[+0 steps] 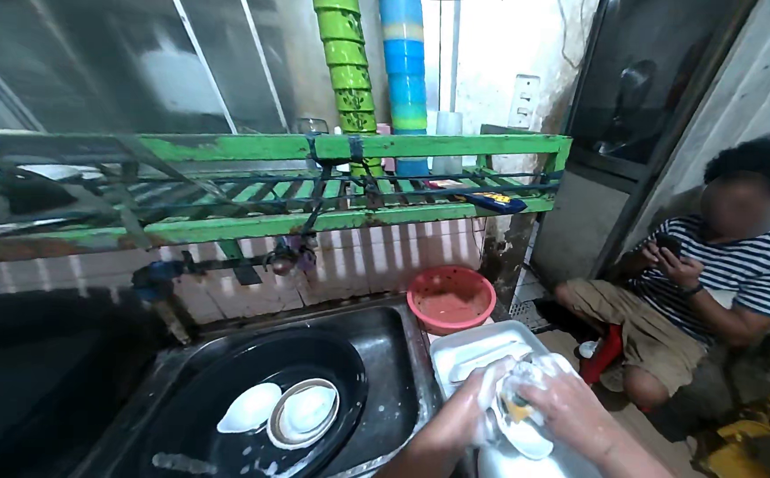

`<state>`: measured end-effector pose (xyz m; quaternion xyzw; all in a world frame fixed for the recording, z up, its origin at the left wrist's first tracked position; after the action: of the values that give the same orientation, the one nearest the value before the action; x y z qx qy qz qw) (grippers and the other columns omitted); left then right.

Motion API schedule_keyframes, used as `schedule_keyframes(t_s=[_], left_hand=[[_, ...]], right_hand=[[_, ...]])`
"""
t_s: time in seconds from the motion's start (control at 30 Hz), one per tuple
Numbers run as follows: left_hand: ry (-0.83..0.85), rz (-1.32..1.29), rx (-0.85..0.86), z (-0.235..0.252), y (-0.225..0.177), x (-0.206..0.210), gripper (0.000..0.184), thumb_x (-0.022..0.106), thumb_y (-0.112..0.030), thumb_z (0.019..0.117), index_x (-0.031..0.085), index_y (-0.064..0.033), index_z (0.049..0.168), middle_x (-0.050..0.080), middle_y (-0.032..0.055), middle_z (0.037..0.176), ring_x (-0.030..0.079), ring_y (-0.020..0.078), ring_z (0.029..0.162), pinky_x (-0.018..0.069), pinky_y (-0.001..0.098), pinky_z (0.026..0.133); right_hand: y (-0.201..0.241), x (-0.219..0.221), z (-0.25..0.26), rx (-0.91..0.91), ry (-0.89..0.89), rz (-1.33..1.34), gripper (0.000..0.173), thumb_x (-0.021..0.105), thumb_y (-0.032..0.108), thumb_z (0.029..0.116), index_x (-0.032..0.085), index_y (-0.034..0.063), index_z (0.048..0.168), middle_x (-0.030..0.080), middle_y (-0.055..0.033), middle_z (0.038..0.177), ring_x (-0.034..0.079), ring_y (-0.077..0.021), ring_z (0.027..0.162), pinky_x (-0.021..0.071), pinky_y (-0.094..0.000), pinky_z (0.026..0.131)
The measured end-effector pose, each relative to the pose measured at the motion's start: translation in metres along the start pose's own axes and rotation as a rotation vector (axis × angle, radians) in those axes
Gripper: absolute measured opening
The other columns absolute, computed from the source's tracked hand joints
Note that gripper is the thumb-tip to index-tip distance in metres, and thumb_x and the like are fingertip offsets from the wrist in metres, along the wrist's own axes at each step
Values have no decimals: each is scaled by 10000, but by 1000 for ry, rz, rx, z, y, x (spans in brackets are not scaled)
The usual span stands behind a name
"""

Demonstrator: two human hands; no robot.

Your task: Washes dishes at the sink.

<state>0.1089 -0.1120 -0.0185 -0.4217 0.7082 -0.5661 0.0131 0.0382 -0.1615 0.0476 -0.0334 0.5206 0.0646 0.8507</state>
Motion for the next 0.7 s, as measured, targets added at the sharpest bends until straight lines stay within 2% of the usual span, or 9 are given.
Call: schedule_keyframes(t_s=[0.07,0.17,0.3,0.4,0.47,0.5,0.6,0.63,0.7], left_hand=[[-50,265,181,1,-21,-5,368,461,-273,1091,610,-31,1326,676,105,1189,656,153,1056,548,350,925],[-155,463,423,1,-45,-7,361,497,-239,1071,647,-11,1307,664,151,1267,624,189,1171,488,377,1041],[-211,450,571,4,-36,-9,363,522,-191,1031,654,-2,1311,610,175,1367,555,232,1301,424,398,1137],[-238,379,545,6,-13,-10,432,435,-201,1050,591,22,1385,500,230,1485,440,298,1410,309,438,1204],[-226,283,438,7,-8,-10,439,349,-188,1108,526,44,1436,506,226,1487,462,270,1403,333,406,1194],[-229,191,333,7,-7,-14,446,317,-237,1132,522,33,1422,567,193,1411,541,220,1305,425,368,1118],[-192,27,112,16,-7,-23,526,300,-434,1122,523,-20,1358,652,168,1131,663,237,993,574,428,845],[-178,57,126,15,-12,-21,511,300,-413,1125,518,-16,1362,647,163,1143,657,225,1005,568,415,846],[-63,250,296,5,-26,-4,500,300,-300,1133,453,42,1465,553,178,1431,551,175,1301,464,339,1092]], right_hand=[[-14,7,-5,74,-17,-13,283,692,89,863,761,146,1132,737,-137,1159,671,-404,1132,544,-606,931],[-8,30,-6,413,177,170,426,695,103,876,675,19,1293,660,-274,1275,591,-498,1235,467,-662,1014],[-14,42,-15,958,-106,839,452,574,5,948,524,-112,1382,645,-248,1274,628,-282,1196,484,-425,1058],[-12,42,-30,1283,-348,1210,373,419,27,1056,435,-34,1423,635,-149,1134,658,-133,935,569,-307,802],[-12,38,-26,1153,-246,1111,503,480,-36,1008,357,-89,1493,566,-224,1356,600,-182,1188,493,-312,1019],[-13,37,-19,988,-141,977,552,565,-23,951,390,-139,1461,545,-275,1399,560,-242,1285,438,-344,1109],[-15,26,-5,652,-13,687,541,716,163,885,572,-111,1329,654,-264,1266,634,-305,1209,481,-419,1081],[-24,23,-6,695,-44,725,549,703,103,875,545,-136,1344,641,-278,1279,627,-301,1216,480,-409,1083],[-49,23,-21,1055,-166,945,499,544,-30,969,412,-118,1442,587,-255,1318,606,-244,1189,500,-378,1027]])
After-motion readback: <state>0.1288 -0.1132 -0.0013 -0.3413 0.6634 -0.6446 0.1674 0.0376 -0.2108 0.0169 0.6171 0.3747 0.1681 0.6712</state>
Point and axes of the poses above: each hand's wrist, its own z-axis towards the middle knuckle, its own x-axis out of the palm, y = z × x, the point moved 10 cm from there along z, towards the middle knuckle
